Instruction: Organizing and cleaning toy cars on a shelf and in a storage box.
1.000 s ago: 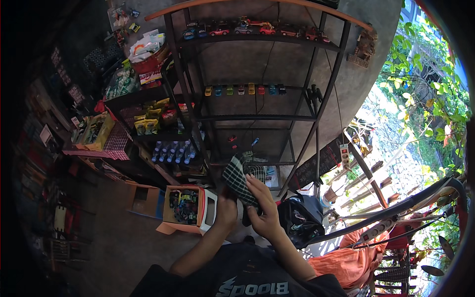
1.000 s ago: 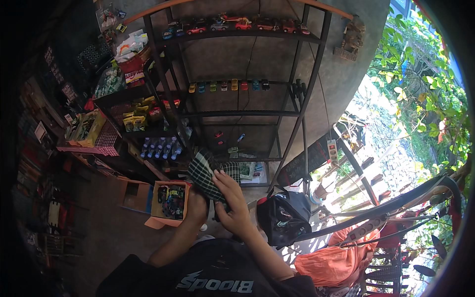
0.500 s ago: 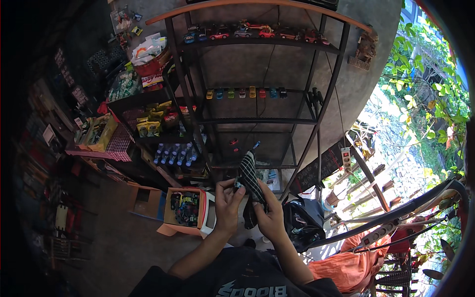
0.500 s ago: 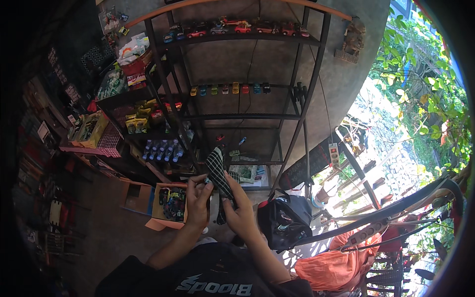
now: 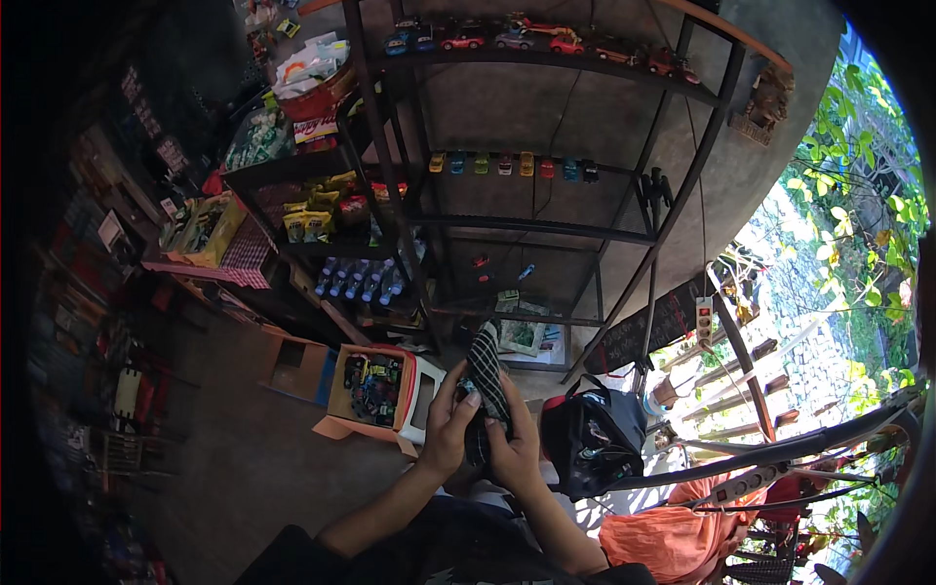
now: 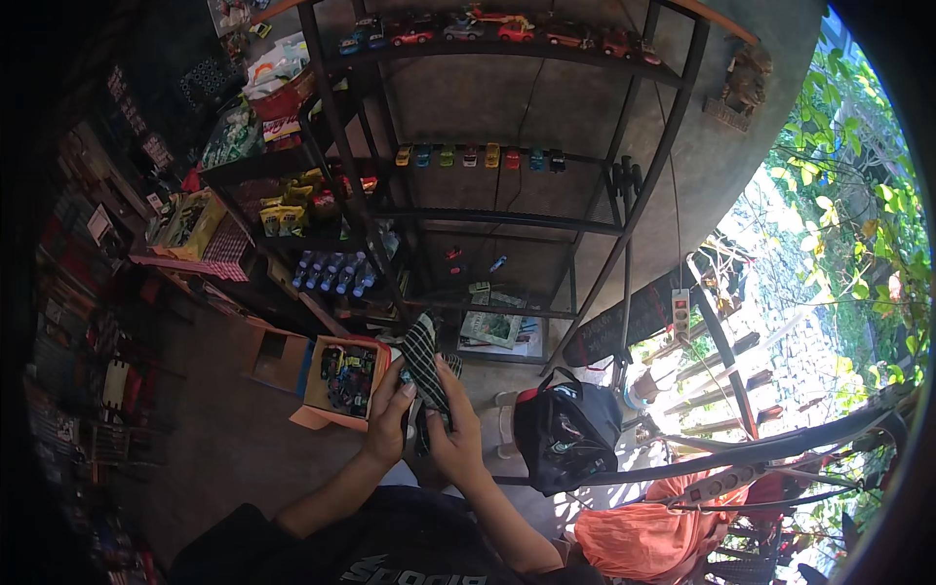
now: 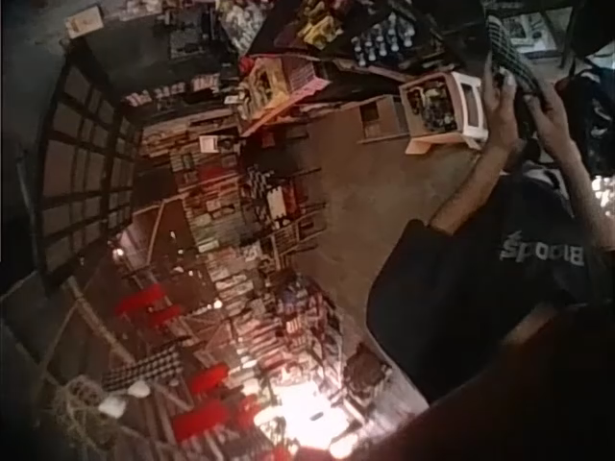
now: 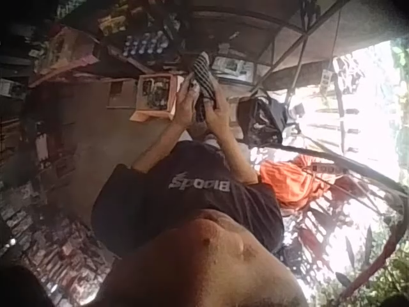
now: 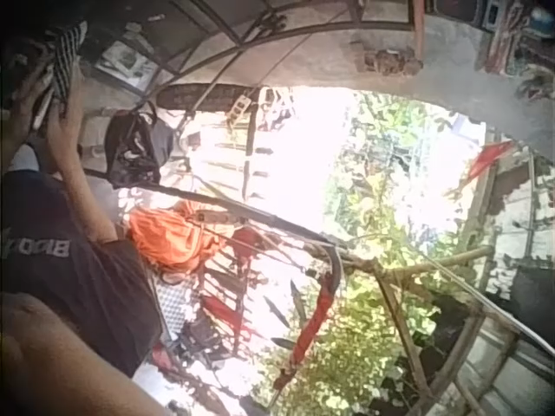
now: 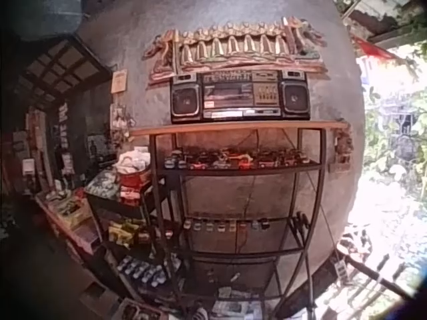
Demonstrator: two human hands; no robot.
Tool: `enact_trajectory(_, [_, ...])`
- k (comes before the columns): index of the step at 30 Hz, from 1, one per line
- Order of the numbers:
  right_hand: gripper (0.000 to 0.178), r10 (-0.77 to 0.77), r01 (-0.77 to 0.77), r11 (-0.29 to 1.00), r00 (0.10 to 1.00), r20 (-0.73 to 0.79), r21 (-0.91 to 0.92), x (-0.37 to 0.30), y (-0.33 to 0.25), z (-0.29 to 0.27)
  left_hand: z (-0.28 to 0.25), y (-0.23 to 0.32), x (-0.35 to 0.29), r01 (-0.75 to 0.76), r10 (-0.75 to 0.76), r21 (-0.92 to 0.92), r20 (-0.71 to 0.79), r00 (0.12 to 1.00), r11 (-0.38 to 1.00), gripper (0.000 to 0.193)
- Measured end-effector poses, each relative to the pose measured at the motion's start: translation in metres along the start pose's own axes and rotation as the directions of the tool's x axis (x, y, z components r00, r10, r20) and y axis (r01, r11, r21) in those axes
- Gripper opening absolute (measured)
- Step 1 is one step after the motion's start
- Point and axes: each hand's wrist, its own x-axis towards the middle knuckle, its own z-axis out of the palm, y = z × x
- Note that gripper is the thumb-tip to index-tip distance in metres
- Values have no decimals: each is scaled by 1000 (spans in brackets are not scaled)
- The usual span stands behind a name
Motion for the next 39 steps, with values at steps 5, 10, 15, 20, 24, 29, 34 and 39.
enact_trajectory(5, [56, 15, 2, 989, 993, 113, -150, 16, 9, 1, -27, -2, 1, 93, -102, 125, 63, 993, 988, 40])
enact_trajectory(10, [48, 180, -144, 968, 969, 167, -208, 21, 17, 31, -71, -11, 3, 249, -249, 10, -34, 968, 968, 40])
enact_trajectory(15, [48, 328, -300, 936, 932, 151, -182, 21, 56, 75, -145, -17, 5, 356, -408, -341, -91, 909, 870, 41])
enact_trajectory(20, [43, 575, -585, 808, 809, 117, 71, 33, 92, 121, -213, -6, 9, 343, -417, -414, -100, 904, 843, 50])
enact_trajectory(24, [40, 634, -633, 772, 761, 141, -53, 46, 134, 174, -274, -1, 11, 344, -438, -493, -86, 895, 799, 51])
enact_trajectory(29, [45, 731, -678, 675, 669, 138, -290, 62, 217, 230, -339, 13, 2, 368, -483, -464, -156, 861, 806, 49])
enact_trajectory(34, [45, 757, -740, 652, 648, 85, -164, 81, 299, 266, -389, 30, -10, 394, -511, -477, -142, 848, 786, 50])
enact_trajectory(39, [38, 828, -819, 560, 548, 121, -123, 98, 314, 294, -411, 44, -20, 340, -496, -529, -184, 849, 778, 45])
